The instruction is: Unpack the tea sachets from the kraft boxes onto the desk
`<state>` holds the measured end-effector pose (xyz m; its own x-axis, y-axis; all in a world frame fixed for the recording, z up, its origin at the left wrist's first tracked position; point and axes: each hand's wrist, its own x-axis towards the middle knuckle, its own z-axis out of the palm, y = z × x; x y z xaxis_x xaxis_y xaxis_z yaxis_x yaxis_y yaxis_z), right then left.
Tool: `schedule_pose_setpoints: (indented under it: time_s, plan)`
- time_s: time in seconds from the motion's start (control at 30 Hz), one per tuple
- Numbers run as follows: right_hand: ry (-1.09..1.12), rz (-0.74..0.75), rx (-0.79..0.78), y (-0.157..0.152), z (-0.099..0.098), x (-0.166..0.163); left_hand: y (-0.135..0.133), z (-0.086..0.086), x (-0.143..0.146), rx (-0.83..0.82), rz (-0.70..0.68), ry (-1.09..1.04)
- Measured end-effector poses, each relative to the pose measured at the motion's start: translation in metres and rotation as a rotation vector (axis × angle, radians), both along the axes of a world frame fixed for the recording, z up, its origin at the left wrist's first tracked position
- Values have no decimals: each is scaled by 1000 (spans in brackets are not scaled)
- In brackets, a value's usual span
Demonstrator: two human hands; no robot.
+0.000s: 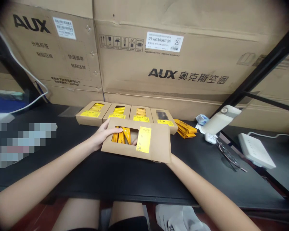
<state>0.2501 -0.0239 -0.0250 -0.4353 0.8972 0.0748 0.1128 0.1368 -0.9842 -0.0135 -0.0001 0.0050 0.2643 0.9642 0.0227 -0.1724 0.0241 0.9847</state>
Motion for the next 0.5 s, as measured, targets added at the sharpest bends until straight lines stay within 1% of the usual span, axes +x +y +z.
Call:
schedule_pose_setpoints:
  time_s: [0.13, 0.27, 0.4, 0.5]
  plan:
    - [-14, 63, -23, -9, 5, -8, 0, -3, 0, 23, 3, 40]
    - [-27, 80, -41, -10, 6, -9, 0, -3, 1, 37, 0, 47]
    - [-40, 58, -56, -7, 1, -5, -2, 0, 1, 59, -4, 74]
    - [-47, 11, -52, -8, 0, 1, -3, 2, 1, 81, -2, 98]
